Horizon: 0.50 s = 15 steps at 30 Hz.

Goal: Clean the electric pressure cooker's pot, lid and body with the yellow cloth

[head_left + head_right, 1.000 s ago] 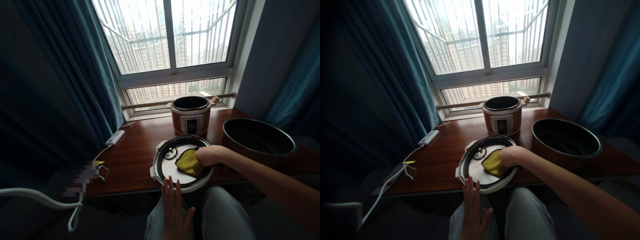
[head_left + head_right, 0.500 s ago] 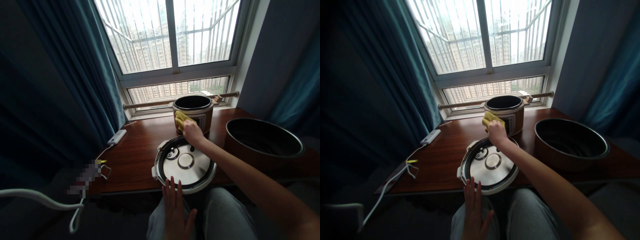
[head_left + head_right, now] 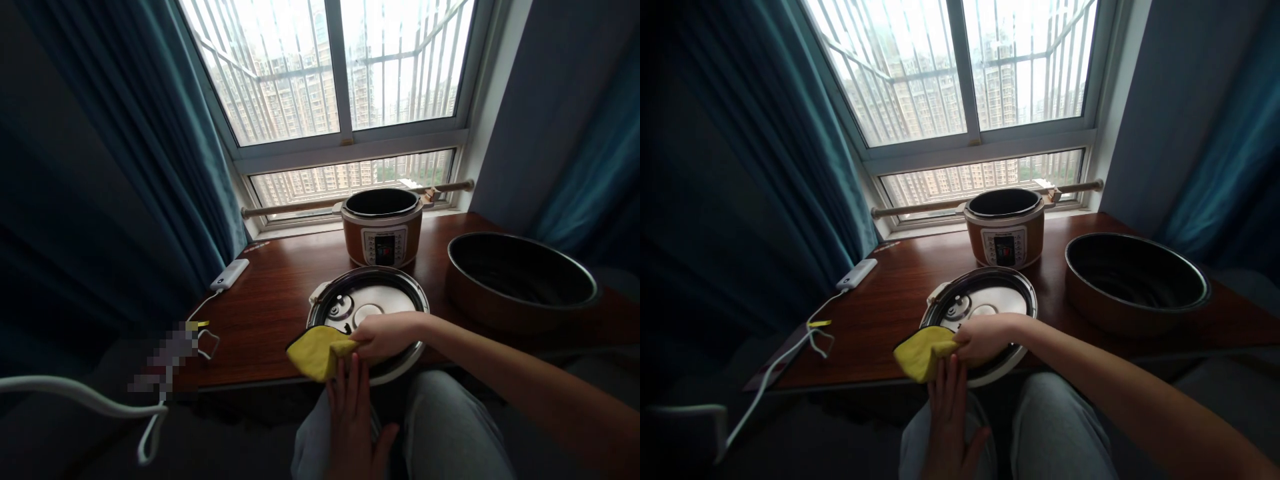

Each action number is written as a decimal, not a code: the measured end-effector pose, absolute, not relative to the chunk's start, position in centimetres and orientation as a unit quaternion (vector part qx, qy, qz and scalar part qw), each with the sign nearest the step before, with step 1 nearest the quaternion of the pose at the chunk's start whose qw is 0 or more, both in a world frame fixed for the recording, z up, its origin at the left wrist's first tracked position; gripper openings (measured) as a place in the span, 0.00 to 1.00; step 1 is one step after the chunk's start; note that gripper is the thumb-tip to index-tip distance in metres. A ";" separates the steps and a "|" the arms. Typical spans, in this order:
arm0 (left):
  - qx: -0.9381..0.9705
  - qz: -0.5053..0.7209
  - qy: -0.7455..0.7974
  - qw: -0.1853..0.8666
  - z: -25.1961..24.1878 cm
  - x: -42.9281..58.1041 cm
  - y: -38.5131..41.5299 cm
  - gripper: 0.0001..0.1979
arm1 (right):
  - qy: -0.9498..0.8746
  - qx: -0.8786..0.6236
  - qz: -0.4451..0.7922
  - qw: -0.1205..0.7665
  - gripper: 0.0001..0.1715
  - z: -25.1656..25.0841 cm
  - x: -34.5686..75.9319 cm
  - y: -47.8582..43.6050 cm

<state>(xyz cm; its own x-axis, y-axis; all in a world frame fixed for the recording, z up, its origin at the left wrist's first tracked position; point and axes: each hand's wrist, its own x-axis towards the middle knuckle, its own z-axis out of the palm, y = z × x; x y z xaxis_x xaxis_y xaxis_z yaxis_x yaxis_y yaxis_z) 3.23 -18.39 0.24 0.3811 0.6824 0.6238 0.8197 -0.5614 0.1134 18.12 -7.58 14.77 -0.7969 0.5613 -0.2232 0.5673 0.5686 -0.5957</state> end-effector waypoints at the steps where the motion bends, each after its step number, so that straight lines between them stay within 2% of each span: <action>1: -0.828 -0.332 -0.441 0.104 0.5 3.2 -18.4 0.34 | 0.886 0.326 -0.330 -0.009 0.11 14.9 18.7 -8.0; 3: -0.820 -0.376 -0.420 0.097 1.0 3.1 -18.5 0.31 | 0.879 0.347 -0.319 -0.074 0.13 14.8 19.9 -8.9; 6: -0.791 -0.427 -0.429 0.091 1.7 2.4 -18.3 0.30 | 0.788 0.425 -0.350 -0.276 0.16 14.3 21.5 -10.4; 10: -0.788 -0.425 -0.435 0.098 3.1 1.3 -17.6 0.25 | 0.448 0.486 -0.460 -0.592 0.25 12.8 23.8 -13.9; 12: -0.816 -0.395 -0.407 0.106 4.1 1.5 -17.3 0.22 | 0.261 0.496 -0.414 -0.717 0.28 11.4 25.0 -16.6; 14: -0.855 -0.351 -0.370 0.098 5.1 2.3 -17.0 0.20 | 0.143 0.525 -0.320 -0.775 0.26 9.4 26.2 -19.6; 15: -0.871 -0.330 -0.354 0.087 5.6 2.9 -16.9 0.19 | 0.128 0.557 -0.290 -0.768 0.25 8.2 26.6 -20.9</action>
